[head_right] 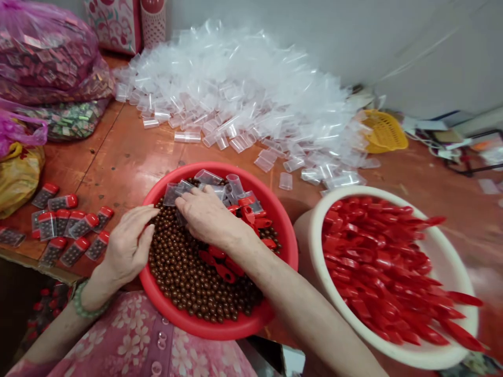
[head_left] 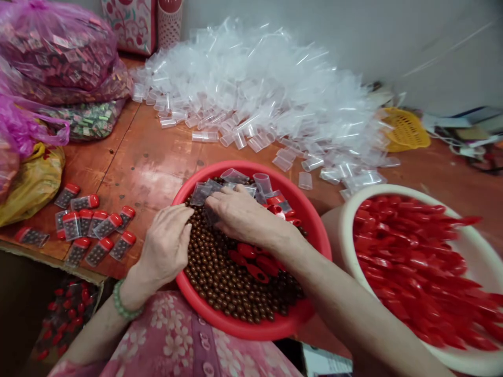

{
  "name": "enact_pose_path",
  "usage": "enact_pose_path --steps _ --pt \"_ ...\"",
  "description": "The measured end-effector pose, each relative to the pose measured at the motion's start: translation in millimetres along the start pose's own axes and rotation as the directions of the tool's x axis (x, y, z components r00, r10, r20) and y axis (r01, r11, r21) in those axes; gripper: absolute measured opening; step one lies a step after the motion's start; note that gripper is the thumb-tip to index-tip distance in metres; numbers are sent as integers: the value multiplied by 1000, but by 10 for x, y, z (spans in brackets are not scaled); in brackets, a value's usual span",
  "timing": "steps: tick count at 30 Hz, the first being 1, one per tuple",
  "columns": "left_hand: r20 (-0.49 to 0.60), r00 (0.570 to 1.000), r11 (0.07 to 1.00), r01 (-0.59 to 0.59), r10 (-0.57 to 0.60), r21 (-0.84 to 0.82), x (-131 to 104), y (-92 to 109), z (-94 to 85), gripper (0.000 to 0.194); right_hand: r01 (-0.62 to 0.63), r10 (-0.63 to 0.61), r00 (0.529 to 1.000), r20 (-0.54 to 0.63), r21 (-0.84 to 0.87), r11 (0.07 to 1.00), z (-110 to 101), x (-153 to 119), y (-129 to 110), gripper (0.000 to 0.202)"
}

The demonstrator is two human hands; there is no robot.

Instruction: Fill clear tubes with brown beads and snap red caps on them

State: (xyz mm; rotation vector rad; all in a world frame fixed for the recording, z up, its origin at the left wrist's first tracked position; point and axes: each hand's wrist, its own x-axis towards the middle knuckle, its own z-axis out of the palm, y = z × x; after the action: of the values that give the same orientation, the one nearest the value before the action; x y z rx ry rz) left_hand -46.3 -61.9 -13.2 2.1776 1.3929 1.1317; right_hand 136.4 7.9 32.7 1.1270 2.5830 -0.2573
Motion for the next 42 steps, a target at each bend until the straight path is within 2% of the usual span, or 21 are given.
enact_pose_path --steps 3,6,9,12,16,20,24,27,30,33,35,37,40,42 --pt "22 1000 1000 -16 16 -18 -9 -9 161 33 37 -40 998 -41 -73 997 50 -6 -115 20" --pt "77 997 1000 -4 6 -18 -19 -54 165 37 117 -120 992 -46 -65 991 173 -6 -225 28" --pt "104 995 1000 8 -8 -3 -10 -54 133 37 201 -202 979 -7 106 974 289 -14 -254 31" --pt "133 991 1000 14 -16 14 5 -24 121 37 223 -238 971 1 351 910 367 -40 -198 36" --pt "185 980 996 58 -70 68 23 20 112 39 183 -198 979 -48 630 755 458 -75 -82 30" --pt "222 968 989 89 -114 122 24 44 101 40 142 -136 987 -81 835 531 520 -110 -11 30" --pt "189 981 989 25 -53 146 5 79 61 38 123 -102 990 -94 936 330 503 -179 6 39" --pt "213 977 1000 -4 -3 31 9 145 -32 41 88 -72 995 -74 971 223 453 -251 12 38" --pt "382 924 979 102 -27 -178 52 225 -127 51 133 -53 991 -127 979 155 392 -322 22 36" --pt "527 849 903 255 -38 -345 116 278 -134 57 214 -38 977 -211 961 173 346 -389 24 33" --pt "569 820 843 348 -61 -411 151 290 -94 57 239 -20 971 -240 951 195 338 -437 12 33" --pt "589 803 808 407 -94 -427 174 290 -52 51 246 40 966 -256 955 166 350 -486 -10 37" --pt "632 769 804 435 -99 -405 187 286 -23 36 249 131 957 -259 965 86 378 -546 -47 45" --pt "647 758 797 439 -81 -415 188 280 -21 32 257 160 949 -270 961 101 385 -567 -60 45"
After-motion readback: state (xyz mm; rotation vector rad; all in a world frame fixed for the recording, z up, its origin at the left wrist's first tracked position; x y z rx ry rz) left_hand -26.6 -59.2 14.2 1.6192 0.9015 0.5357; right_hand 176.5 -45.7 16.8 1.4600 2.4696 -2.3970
